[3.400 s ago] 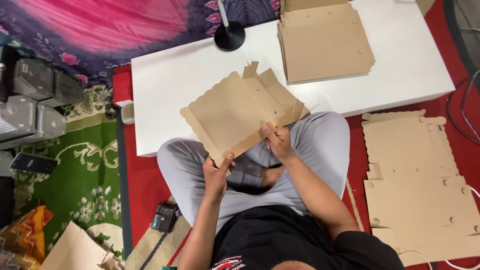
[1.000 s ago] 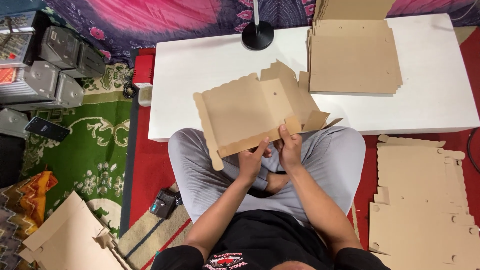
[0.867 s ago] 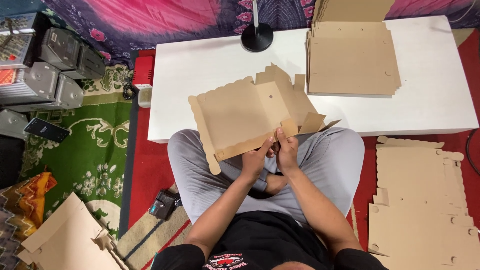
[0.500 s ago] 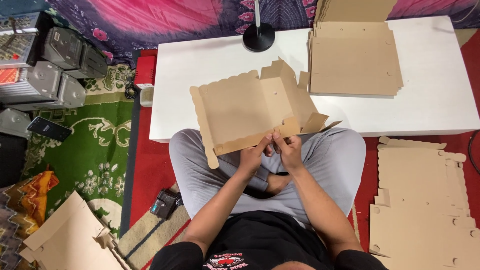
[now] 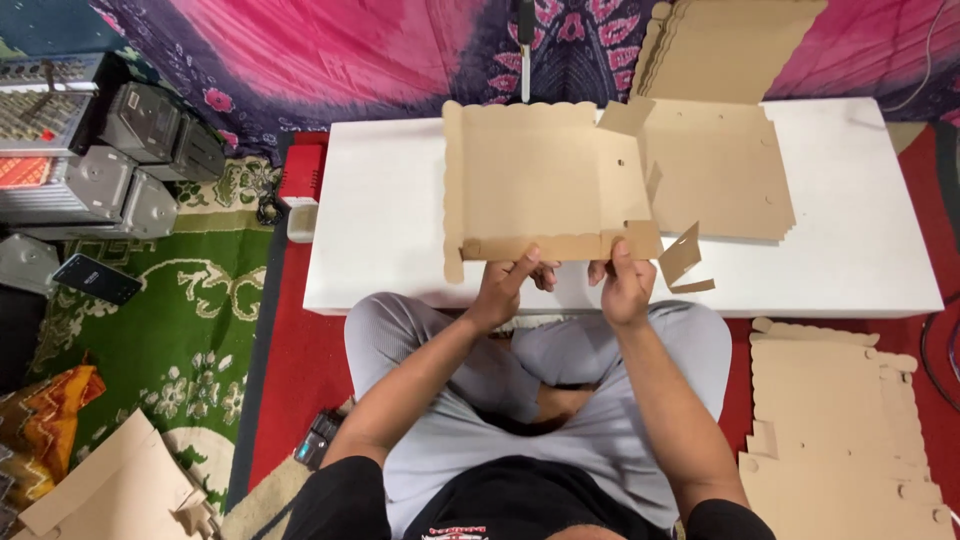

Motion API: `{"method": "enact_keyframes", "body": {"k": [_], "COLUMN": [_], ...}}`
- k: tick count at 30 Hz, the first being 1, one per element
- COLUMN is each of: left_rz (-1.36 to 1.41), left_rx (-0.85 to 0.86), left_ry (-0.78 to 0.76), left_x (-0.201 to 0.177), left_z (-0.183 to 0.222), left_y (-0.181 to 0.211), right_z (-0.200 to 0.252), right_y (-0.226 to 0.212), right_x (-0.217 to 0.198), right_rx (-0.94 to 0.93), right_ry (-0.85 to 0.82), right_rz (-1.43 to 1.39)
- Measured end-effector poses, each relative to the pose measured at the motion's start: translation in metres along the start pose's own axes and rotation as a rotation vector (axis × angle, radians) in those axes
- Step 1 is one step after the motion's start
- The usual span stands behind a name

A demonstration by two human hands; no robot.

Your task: Folding a flat cardboard sheet into a box shape by following pre-scored lines.

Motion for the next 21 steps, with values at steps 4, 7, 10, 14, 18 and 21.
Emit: {"method": "enact_keyframes", "body": {"k": [4, 7, 10, 14, 18, 21], "left_rz": [0.031, 0.002, -0.058, -0.051, 0.068, 0.027], "left_rx": [-0.029, -0.08, -0.128, -0.293, -0.536, -0.539], "left_ry": [0.045, 0.048, 0.055, 0.173, 0.414, 0.475], "left_x": [-0.03, -0.05, -0.073, -0.103, -0.102, -0.105], "left_z": [-0.035, -0.055, -0.066, -0.061, -0.058, -0.068], "left_y": [-0.02, -0.037, -0.069, -0.151, -0.187, -0.179], "right_z": [-0.039, -0.052, -0.048, -0.031, -0.029, -0.031], "right_y": [-0.005, 0.011, 0.046, 0.108, 0.118, 0.135], "right_x": [0.01, 0.013, 0.005, -0.018, -0.004, -0.013], "right_rx": [-0.04, -0.008, 0.065, 0.422, 0.759, 0.797], "right_ry": [-0.086, -0.147, -0.174, 0.014, 0.192, 0.244], "right_rz": [0.129, 0.255, 0.293, 0.202, 0.154, 0.092]}}
Point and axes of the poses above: each hand's wrist, its own z-axis away from the middle knuckle, its own x-axis out of the palm, y = z × x, the point moved 4 cm from there along -z, towards the middle knuckle, and after that the axes turned 10 degrees about -z, right-handed, at the moved point
